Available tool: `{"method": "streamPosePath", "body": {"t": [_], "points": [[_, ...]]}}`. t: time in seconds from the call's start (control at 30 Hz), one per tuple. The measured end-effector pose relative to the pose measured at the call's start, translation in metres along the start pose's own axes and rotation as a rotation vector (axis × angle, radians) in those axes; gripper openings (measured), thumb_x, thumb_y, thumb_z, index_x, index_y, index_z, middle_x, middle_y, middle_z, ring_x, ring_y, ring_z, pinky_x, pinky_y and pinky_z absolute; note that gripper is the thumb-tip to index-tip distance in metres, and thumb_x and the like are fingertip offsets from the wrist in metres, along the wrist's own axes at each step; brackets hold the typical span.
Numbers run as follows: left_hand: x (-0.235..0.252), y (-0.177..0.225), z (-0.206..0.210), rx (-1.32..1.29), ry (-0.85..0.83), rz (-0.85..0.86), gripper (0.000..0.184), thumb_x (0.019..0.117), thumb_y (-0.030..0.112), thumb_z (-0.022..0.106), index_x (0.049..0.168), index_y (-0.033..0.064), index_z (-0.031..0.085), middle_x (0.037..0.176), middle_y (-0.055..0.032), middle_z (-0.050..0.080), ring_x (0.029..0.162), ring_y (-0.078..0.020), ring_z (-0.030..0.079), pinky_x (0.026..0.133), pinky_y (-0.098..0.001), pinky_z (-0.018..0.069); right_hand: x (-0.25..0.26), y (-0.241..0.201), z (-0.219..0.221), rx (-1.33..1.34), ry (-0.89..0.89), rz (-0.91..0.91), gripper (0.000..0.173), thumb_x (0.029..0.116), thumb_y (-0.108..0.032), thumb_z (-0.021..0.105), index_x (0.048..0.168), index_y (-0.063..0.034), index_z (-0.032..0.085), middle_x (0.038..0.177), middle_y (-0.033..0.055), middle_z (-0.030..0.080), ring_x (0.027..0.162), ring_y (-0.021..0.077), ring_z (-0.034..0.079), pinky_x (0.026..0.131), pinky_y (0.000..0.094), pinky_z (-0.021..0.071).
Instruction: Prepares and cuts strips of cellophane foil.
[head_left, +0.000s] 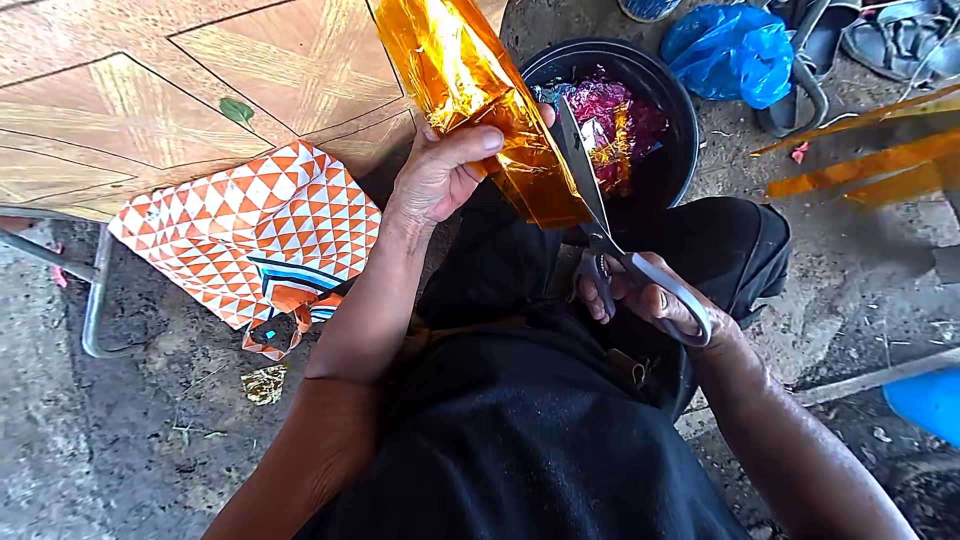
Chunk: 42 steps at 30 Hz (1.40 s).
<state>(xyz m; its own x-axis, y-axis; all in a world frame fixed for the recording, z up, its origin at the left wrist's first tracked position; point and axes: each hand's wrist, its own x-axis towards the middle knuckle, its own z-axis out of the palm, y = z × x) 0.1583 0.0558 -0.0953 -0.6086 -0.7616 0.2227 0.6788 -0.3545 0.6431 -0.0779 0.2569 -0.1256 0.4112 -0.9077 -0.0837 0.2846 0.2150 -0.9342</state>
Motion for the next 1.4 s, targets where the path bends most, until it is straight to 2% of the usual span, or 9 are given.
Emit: {"method": "streamPosePath", "body": {"t": [0.1, 0.17, 0.3, 0.47, 0.7, 1.07, 1.17, 1.3, 1.4], "points": [[0.000, 0.000, 0.003, -0.063, 0.055, -0.034, 0.038, 0.0916, 0.019, 0.078, 0.121, 0.0089, 0.056, 0.112, -0.0157, 0.073, 0.105, -0.0283, 0.073, 0.093, -0.0446, 0.0614, 0.000, 0.001, -0.002, -0.010, 0.005, -0.001, 0.059, 0.0895, -0.068, 0.065, 0.109, -0.0131, 0.067, 0.091, -0.0038, 0.070, 0.083, 0.0086, 0.069, 0.075, 0.0234, 0.0578], [0.001, 0.001, 0.010, -0.014, 0.122, -0.050, 0.032, 0.0986, 0.023, 0.069, 0.122, 0.0117, 0.051, 0.111, -0.0141, 0.073, 0.103, -0.0276, 0.074, 0.092, -0.0433, 0.0617, 0.001, 0.002, -0.004, -0.012, 0.003, -0.011, 0.058, 0.0899, -0.067, 0.065, 0.109, -0.0122, 0.067, 0.090, -0.0037, 0.070, 0.082, 0.0085, 0.069, 0.074, 0.0231, 0.0578], [0.004, 0.000, 0.019, 0.082, 0.241, -0.055, 0.013, 0.1041, 0.011, 0.056, 0.117, 0.0108, 0.054, 0.104, -0.0129, 0.075, 0.096, -0.0247, 0.076, 0.087, -0.0401, 0.0632, 0.000, 0.004, -0.005, -0.012, 0.018, -0.017, 0.057, 0.0900, -0.066, 0.066, 0.110, -0.0121, 0.066, 0.091, -0.0033, 0.070, 0.083, 0.0084, 0.069, 0.074, 0.0234, 0.0578], [0.003, -0.005, 0.007, 0.047, 0.199, -0.053, 0.018, 0.1033, 0.008, 0.058, 0.120, 0.0084, 0.050, 0.110, -0.0189, 0.074, 0.102, -0.0311, 0.075, 0.091, -0.0436, 0.0620, -0.001, 0.005, -0.006, -0.040, 0.027, -0.069, 0.059, 0.0900, -0.067, 0.065, 0.111, -0.0117, 0.066, 0.091, -0.0033, 0.069, 0.082, 0.0084, 0.068, 0.074, 0.0233, 0.0575], [0.004, -0.006, -0.001, 0.013, 0.159, -0.045, 0.018, 0.0982, 0.006, 0.066, 0.114, 0.0068, 0.059, 0.108, -0.0176, 0.075, 0.099, -0.0276, 0.075, 0.089, -0.0406, 0.0625, -0.003, 0.008, -0.005, -0.004, 0.044, -0.065, 0.053, 0.0898, -0.064, 0.068, 0.106, -0.0132, 0.068, 0.089, -0.0049, 0.069, 0.080, 0.0069, 0.067, 0.072, 0.0220, 0.0568], [0.003, -0.009, -0.002, 0.067, 0.291, -0.021, 0.011, 0.0986, 0.004, 0.063, 0.108, 0.0097, 0.061, 0.099, -0.0083, 0.075, 0.091, -0.0179, 0.075, 0.085, -0.0369, 0.0633, -0.001, 0.009, 0.004, -0.021, 0.141, -0.090, 0.030, 0.0957, -0.046, 0.070, 0.089, -0.0171, 0.073, 0.074, -0.0097, 0.067, 0.060, -0.0007, 0.063, 0.054, 0.0151, 0.0526], [0.002, -0.008, -0.006, 0.052, 0.288, -0.022, 0.008, 0.1003, 0.006, 0.061, 0.108, 0.0092, 0.063, 0.100, -0.0094, 0.075, 0.092, -0.0188, 0.075, 0.086, -0.0373, 0.0629, -0.002, 0.009, 0.003, -0.018, 0.111, -0.072, 0.037, 0.0953, -0.053, 0.068, 0.093, -0.0163, 0.072, 0.078, -0.0089, 0.068, 0.065, 0.0006, 0.065, 0.058, 0.0162, 0.0544], [0.002, -0.006, -0.007, 0.073, 0.254, -0.041, 0.008, 0.0982, 0.006, 0.065, 0.106, 0.0087, 0.064, 0.100, -0.0111, 0.076, 0.091, -0.0198, 0.076, 0.085, -0.0374, 0.0635, -0.003, 0.008, 0.001, -0.006, 0.048, -0.021, 0.052, 0.0909, -0.064, 0.066, 0.106, -0.0143, 0.068, 0.089, -0.0064, 0.070, 0.080, 0.0054, 0.068, 0.072, 0.0206, 0.0572], [0.002, -0.008, -0.004, 0.095, 0.190, -0.049, 0.008, 0.0984, 0.006, 0.065, 0.105, 0.0102, 0.067, 0.100, -0.0083, 0.077, 0.091, -0.0174, 0.076, 0.086, -0.0363, 0.0633, 0.000, 0.006, 0.002, -0.017, 0.034, -0.013, 0.057, 0.0898, -0.067, 0.065, 0.106, -0.0127, 0.067, 0.088, -0.0058, 0.069, 0.080, 0.0058, 0.067, 0.073, 0.0214, 0.0565]]}}
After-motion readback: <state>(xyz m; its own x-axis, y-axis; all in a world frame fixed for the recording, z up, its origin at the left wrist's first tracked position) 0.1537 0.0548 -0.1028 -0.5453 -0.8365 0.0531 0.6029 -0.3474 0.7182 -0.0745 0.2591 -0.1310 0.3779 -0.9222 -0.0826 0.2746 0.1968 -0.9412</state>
